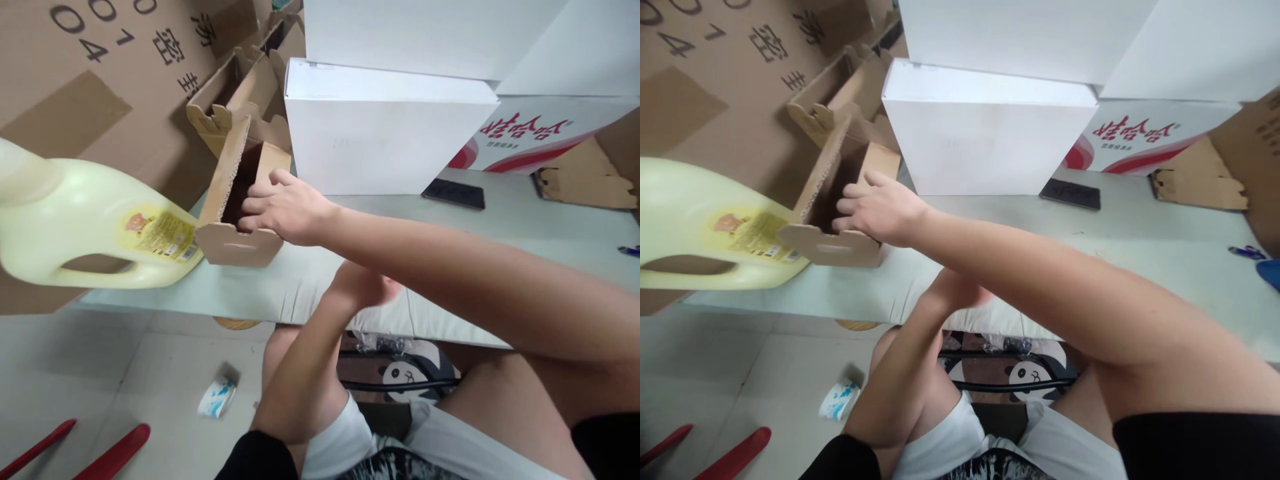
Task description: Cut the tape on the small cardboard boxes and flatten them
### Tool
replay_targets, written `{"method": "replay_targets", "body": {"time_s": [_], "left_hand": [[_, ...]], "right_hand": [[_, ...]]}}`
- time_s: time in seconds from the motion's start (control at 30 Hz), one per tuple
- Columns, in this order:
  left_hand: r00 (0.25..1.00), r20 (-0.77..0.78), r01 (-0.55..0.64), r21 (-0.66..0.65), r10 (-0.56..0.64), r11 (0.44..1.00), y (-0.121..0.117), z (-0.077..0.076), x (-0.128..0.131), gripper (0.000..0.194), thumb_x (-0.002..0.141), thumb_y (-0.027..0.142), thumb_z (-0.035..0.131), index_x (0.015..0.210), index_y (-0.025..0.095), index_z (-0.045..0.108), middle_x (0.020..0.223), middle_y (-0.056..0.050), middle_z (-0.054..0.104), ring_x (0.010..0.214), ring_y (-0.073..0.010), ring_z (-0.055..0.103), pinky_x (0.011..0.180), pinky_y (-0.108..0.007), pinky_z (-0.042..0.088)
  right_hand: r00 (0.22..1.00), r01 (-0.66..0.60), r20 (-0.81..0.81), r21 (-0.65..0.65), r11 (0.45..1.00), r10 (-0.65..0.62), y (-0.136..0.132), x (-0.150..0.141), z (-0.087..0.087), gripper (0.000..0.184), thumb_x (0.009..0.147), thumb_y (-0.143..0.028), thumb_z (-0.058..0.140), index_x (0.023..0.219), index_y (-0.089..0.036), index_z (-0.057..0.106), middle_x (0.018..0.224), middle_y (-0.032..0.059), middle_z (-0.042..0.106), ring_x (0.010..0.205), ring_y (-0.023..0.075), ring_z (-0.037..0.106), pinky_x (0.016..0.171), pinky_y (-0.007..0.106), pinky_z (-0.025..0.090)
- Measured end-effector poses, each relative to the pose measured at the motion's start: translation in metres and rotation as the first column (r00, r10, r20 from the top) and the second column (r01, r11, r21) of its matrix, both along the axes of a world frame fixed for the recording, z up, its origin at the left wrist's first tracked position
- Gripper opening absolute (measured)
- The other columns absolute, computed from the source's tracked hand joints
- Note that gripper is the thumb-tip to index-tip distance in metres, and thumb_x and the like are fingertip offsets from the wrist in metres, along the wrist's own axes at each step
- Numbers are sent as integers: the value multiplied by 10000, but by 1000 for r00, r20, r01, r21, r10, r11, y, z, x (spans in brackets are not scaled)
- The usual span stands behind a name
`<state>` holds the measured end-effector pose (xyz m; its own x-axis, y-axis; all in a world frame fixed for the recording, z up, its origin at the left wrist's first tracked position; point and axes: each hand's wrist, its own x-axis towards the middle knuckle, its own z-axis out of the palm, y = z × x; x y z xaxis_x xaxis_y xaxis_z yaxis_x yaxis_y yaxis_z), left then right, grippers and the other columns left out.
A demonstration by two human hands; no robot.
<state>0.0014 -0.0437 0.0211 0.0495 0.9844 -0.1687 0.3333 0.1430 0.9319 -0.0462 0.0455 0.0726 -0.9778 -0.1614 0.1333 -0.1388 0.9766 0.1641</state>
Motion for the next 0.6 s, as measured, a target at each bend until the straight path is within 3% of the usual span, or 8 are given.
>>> {"method": "replay_targets", "body": {"time_s": [0.1,0.2,0.3,0.33,0.4,0.5,0.57,0.6], "left_hand": [[951,-144,276,-3,-273,961,-31,34,15,282,702,175,697,514,197,488,576,-37,566,644,-212,540,630,-347,369],[655,-363,703,-29,-663,711,-67,57,27,385,874,299,626,519,199,520,509,-6,507,505,-156,464,523,-318,312],[623,-352,755,34,-699,655,-99,67,25,380,856,288,691,509,220,551,492,26,506,484,-132,468,525,-293,367],[629,-355,752,49,-692,658,-108,71,21,350,838,284,712,528,233,560,499,37,512,493,-134,477,526,-290,382],[780,-401,580,172,-481,797,-120,82,9,324,824,216,712,555,235,533,550,37,558,541,-145,517,540,-302,414],[830,-357,536,302,-428,788,-108,101,-10,330,852,126,643,589,226,471,595,37,573,553,-136,505,551,-313,429],[966,-214,235,497,-145,835,-73,104,-16,362,897,158,617,614,227,402,544,39,439,507,-139,403,493,-323,350],[993,-111,32,587,42,809,-49,100,-17,370,930,197,604,625,229,398,564,32,417,533,-146,412,507,-321,356]], "right_hand": [[999,-33,33,-125,992,38,-6,36,-4,442,1094,-105,308,1312,-293,644,1381,29,690,1362,250,549,978,484,433],[998,-18,56,-281,960,35,-20,79,-8,378,1127,-184,365,1322,-296,668,1430,42,693,1416,257,516,993,492,375],[1000,25,17,-424,905,-20,-32,125,-11,291,1099,-281,494,1301,-279,705,1393,73,713,1454,297,489,1058,517,310],[999,41,12,-458,888,-40,-34,142,-12,284,1072,-282,536,1295,-269,711,1377,85,717,1468,318,480,1084,532,284],[995,95,12,-501,860,-103,-34,175,-11,292,1028,-238,570,1277,-256,721,1352,99,727,1496,351,464,1128,563,222],[975,203,30,-517,831,-220,-29,225,-9,262,1037,-221,548,1222,-257,730,1314,91,751,1502,357,485,1157,577,168],[963,249,43,-523,815,-267,-26,252,-7,255,1023,-192,553,1195,-261,728,1285,77,765,1509,356,489,1167,571,159],[959,262,49,-531,806,-279,-26,263,-7,262,1007,-170,561,1189,-263,725,1281,70,768,1517,354,483,1173,567,156]]}}
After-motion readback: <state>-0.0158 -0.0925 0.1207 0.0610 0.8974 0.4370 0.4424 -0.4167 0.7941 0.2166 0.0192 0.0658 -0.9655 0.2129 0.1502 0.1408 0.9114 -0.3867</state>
